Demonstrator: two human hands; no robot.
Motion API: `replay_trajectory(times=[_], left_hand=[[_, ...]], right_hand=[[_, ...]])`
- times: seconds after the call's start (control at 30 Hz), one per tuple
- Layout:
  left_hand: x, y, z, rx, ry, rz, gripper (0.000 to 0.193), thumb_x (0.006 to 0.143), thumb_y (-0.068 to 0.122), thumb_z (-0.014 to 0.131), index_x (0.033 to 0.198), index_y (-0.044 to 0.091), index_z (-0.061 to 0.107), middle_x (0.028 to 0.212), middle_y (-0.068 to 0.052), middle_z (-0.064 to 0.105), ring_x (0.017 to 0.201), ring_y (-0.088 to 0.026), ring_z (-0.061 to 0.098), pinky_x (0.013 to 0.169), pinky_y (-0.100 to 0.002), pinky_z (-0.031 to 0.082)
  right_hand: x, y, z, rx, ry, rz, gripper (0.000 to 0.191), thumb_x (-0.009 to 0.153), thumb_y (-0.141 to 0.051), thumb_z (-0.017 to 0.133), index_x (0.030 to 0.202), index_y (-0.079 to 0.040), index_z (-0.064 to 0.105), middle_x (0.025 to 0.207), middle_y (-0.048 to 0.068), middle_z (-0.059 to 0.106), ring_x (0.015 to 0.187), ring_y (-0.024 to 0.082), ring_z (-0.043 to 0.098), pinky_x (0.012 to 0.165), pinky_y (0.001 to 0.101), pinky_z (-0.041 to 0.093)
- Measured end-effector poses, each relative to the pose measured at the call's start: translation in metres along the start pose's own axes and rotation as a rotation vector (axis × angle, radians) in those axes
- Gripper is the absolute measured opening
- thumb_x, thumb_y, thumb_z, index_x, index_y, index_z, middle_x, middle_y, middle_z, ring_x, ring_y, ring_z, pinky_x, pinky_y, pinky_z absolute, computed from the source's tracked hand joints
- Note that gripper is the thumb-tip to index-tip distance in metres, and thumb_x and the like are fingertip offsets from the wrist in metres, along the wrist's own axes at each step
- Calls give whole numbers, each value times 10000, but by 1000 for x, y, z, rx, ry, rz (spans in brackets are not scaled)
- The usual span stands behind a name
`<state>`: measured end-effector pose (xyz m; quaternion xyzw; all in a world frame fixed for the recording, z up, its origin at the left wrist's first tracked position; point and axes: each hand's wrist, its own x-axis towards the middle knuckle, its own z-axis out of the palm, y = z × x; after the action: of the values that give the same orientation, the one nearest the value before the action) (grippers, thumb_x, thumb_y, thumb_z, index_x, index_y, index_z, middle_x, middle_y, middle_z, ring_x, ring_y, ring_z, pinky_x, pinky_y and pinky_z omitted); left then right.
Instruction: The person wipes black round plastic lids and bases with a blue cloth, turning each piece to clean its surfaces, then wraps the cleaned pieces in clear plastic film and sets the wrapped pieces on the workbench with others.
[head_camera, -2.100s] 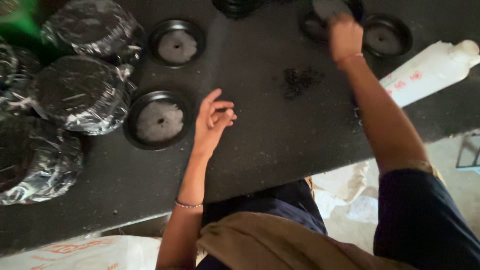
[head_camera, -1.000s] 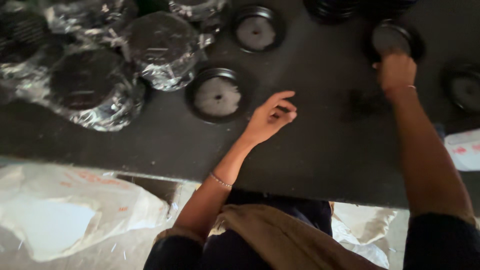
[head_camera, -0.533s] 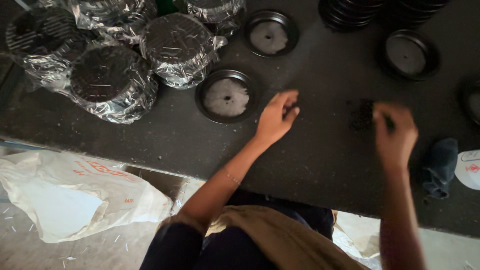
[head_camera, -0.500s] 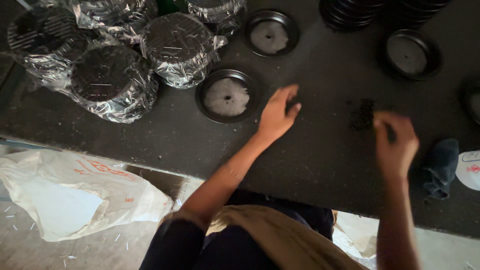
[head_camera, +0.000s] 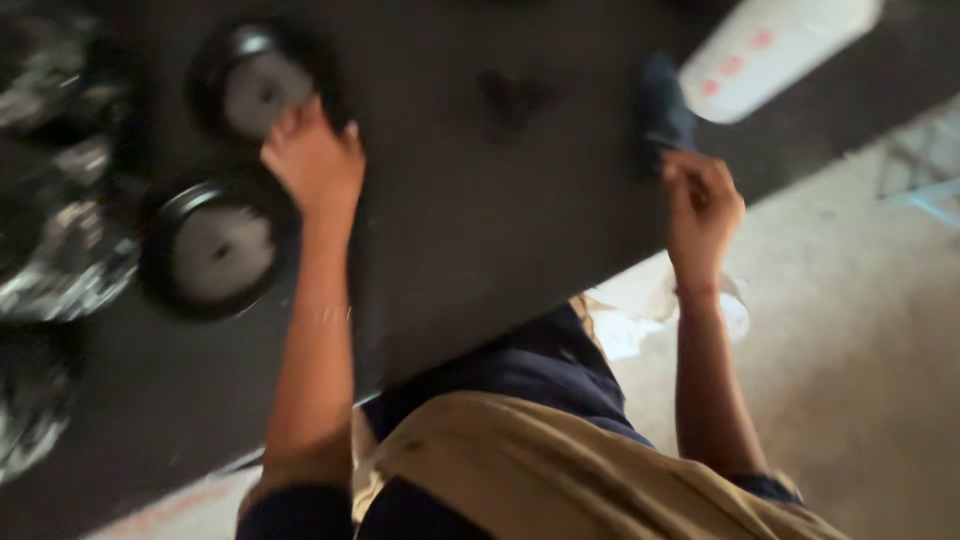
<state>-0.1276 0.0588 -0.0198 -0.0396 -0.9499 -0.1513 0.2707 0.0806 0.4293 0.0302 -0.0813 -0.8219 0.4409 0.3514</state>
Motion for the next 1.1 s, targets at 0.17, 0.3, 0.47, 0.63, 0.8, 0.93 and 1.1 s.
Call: replay_trajectory(times=[0.17,0.3,0.47,0.63,0.8,0.93,1.1], left_hand=[[-66,43,-53,-261,-211,79,246,973,281,745,1150,112,729,1120,-166,691,1043,-359,650,917,-498,438],[-83,69,-100,-574,-311,21,269,972,213,724,1209,87,699,1005,-87,738,819,-242,719,844,-424,510],[-95,85,-137,-956,-282,19,307,1011,200,725,1288,78,672,1046,-52,759,876,-139,739,785,-296,568],[-96,103,-128,-1456,-470,-252,419,962,226,724,1334,71,609,1146,-51,710,916,-88,692,775,-251,588],[-102,124,-111,-1661,-506,-433,355,927,195,761,1214,38,624,1058,-19,678,876,-59,641,725,-232,541],[-105,115,-105,-1629,-461,-484,200,958,163,773,1065,17,688,895,-5,709,781,-46,606,666,-206,456],[-109,100,-101,-1647,-451,-460,155,945,122,784,1010,29,679,909,20,709,809,-35,632,707,-197,486]], right_hand=[[32,30,1,-240,60,-173,84,1069,-9,702,1150,7,716,1060,143,694,937,225,733,835,335,592],[64,64,20,-582,36,-287,294,907,-111,819,1149,26,725,1013,184,702,858,338,689,746,413,546],[83,67,24,-373,-53,-126,342,915,-81,846,1216,17,717,1041,126,740,942,222,746,849,336,587],[41,-8,28,406,-280,242,331,954,8,783,1270,24,685,998,-3,688,883,77,649,843,244,567],[-19,-78,54,442,-425,178,358,919,13,807,1232,3,633,1075,2,634,979,60,597,851,235,538],[-24,-97,60,437,-466,166,267,1039,-88,697,1287,-17,628,1182,36,666,1102,99,630,962,263,539],[-18,-93,65,474,-567,230,345,1067,-195,595,1365,-22,611,1313,35,667,1198,110,633,1003,273,558]])
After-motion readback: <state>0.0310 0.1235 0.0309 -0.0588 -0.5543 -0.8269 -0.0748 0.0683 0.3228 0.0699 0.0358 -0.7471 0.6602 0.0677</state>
